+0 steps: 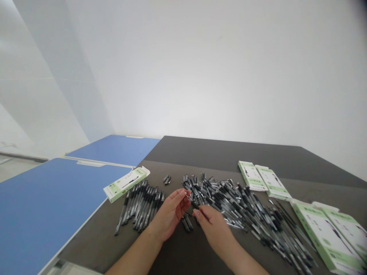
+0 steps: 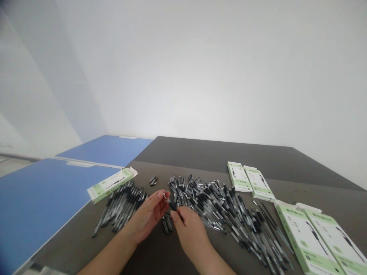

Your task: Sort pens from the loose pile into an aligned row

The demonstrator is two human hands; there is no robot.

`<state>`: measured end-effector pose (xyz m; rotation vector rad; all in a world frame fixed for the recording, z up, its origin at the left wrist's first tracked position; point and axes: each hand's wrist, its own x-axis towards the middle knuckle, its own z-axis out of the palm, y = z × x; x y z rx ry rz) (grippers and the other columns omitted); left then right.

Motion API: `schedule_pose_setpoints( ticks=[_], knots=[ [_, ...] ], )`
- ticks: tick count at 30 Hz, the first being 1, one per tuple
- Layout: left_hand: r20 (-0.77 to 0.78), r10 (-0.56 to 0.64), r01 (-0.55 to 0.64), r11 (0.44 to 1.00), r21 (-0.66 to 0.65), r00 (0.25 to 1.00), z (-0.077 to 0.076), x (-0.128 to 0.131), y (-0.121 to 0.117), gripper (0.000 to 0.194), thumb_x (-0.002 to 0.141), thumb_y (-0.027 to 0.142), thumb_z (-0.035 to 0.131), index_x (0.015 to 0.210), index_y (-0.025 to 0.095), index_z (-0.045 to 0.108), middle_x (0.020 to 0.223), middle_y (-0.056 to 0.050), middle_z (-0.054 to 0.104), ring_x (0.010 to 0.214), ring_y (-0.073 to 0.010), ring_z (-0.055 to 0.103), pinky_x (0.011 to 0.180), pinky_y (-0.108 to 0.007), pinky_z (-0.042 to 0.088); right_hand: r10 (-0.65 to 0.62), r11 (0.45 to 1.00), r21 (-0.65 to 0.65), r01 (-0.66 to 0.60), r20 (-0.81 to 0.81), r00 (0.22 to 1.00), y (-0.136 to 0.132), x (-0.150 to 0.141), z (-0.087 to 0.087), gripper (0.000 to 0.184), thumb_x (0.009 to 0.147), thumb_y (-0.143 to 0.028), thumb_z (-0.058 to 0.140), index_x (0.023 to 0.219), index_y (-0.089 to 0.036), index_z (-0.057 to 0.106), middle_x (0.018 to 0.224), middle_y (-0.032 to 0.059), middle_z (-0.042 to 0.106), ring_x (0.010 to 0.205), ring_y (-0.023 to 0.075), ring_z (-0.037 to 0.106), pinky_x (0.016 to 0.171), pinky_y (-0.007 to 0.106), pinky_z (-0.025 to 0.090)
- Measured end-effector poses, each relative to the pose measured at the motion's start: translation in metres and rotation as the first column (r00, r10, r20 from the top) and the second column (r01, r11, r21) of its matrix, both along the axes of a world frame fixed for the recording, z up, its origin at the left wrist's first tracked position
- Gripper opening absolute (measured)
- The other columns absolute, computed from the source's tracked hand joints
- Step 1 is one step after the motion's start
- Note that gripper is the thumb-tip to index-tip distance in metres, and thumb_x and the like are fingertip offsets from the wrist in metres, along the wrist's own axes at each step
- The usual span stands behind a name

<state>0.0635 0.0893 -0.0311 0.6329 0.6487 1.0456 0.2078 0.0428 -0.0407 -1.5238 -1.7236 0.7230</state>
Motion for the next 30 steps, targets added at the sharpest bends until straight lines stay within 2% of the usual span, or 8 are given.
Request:
schedule_pose_setpoints(
  ticks=[5, 9, 11, 15, 20, 25, 27, 30],
  knots=[
    [-0.232, 0.059, -0.025, 0.989, 0.148, 0.971, 0.0, 0.003, -0.002, 0.015, 0.07, 0.026, 0.07, 0.079, 0.015, 0.065, 0.082, -0.001, 0.064, 0.075, -0.01, 0.056, 0.075, -0.021, 0.043, -0.023, 1.0, 0.002, 0.023, 0.014, 1.0, 0.002, 0.002, -0.003, 0.027, 0.086, -0.033, 0.043, 0.066, -0.018, 0.054, 0.066, 0.0019, 0.056, 0.065, 0.0166, 0.05, 0.06, 0.027, 0.031],
    [-0.368, 0.128, -0.032, 0.966, 0.257, 0.921, 0.001, 0.003, -0.003, 0.017, 0.07, 0.028, 0.07, 0.079, 0.014, 0.067, 0.079, -0.002, 0.064, 0.076, -0.0126, 0.055, 0.075, -0.023, 0.042, -0.055, 0.998, -0.015, 0.053, -0.195, 0.979, 0.001, 0.001, 0.001, 0.014, 0.08, -0.029, 0.052, 0.083, -0.018, 0.061, 0.071, 0.001, 0.056, 0.067, 0.0155, 0.05, 0.062, 0.026, 0.035],
    [-0.326, 0.082, 0.006, 0.966, 0.259, 0.942, 0.002, 0.002, -0.004, 0.018, 0.072, 0.029, 0.068, 0.081, 0.015, 0.067, 0.08, -0.002, 0.064, 0.075, -0.013, 0.055, 0.075, -0.024, 0.042, -0.025, 0.994, -0.112, -0.022, -0.403, 0.915, -0.001, -0.001, 0.003, 0.019, 0.081, -0.034, 0.051, 0.088, -0.018, 0.06, 0.063, -0.0024, 0.05, 0.057, 0.012, 0.044, 0.053, 0.023, 0.032],
    [-0.223, -0.048, 0.102, 0.966, 0.238, 0.974, 0.004, 0.001, -0.006, 0.017, 0.076, 0.031, 0.064, 0.084, 0.016, 0.067, 0.079, -0.001, 0.062, 0.067, -0.011, 0.054, 0.071, -0.025, 0.044, -0.008, 0.931, -0.254, -0.262, -0.732, 0.682, -0.005, -0.007, 0.006, 0.034, 0.084, -0.049, 0.045, 0.084, -0.017, 0.057, 0.052, -0.0067, 0.039, 0.042, 0.0067, 0.027, 0.038, 0.019, 0.015],
    [-0.236, -0.009, 0.071, 0.964, 0.256, 0.972, 0.007, 0.001, -0.008, 0.016, 0.076, 0.029, 0.064, 0.084, 0.015, 0.068, 0.085, -0.003, 0.063, 0.077, -0.0123, 0.056, 0.076, -0.023, 0.042, -0.041, 0.95, -0.225, -0.218, -0.778, 0.627, -0.005, -0.009, 0.005, 0.03, 0.072, -0.042, 0.066, 0.084, -0.016, 0.057, 0.055, -0.0079, 0.042, 0.042, 0.0031, 0.027, 0.038, 0.017, 0.016],
    [-0.206, -0.132, 0.176, 0.961, 0.214, 0.97, 0.011, 0.001, -0.009, 0.018, 0.079, 0.031, 0.061, 0.084, 0.015, 0.068, 0.077, -0.001, 0.061, 0.055, -0.006, 0.048, 0.059, -0.021, 0.04, -0.006, 0.829, -0.203, -0.521, -0.935, 0.356, -0.009, -0.004, 0.008, 0.029, 0.082, -0.043, 0.052, 0.085, -0.015, 0.056, 0.046, -0.0096, 0.039, 0.031, 0.002, 0.017, 0.032, 0.018, 0.01],
    [-0.21, -0.128, 0.172, 0.963, 0.207, 0.969, 0.01, 0.001, -0.009, 0.019, 0.078, 0.031, 0.062, 0.085, 0.014, 0.068, 0.076, -0.001, 0.061, 0.055, -0.0062, 0.048, 0.059, -0.021, 0.039, -0.007, 0.825, -0.195, -0.53, -0.942, 0.335, -0.01, -0.004, 0.01, 0.027, 0.082, -0.042, 0.053, 0.085, -0.015, 0.055, 0.047, -0.0092, 0.041, 0.032, 0.0016, 0.018, 0.033, 0.018, 0.01],
    [-0.226, -0.059, 0.109, 0.97, 0.219, 0.972, 0.008, 0.001, -0.009, 0.022, 0.075, 0.032, 0.065, 0.089, 0.016, 0.069, 0.075, -0.002, 0.063, 0.063, -0.0095, 0.051, 0.065, -0.022, 0.04, -0.002, 0.873, -0.199, -0.444, -0.914, 0.407, -0.01, -0.006, 0.011, 0.027, 0.081, -0.043, 0.056, 0.08, -0.016, 0.054, 0.05, -0.0087, 0.041, 0.034, 0.0014, 0.02, 0.034, 0.017, 0.01]
  ],
)
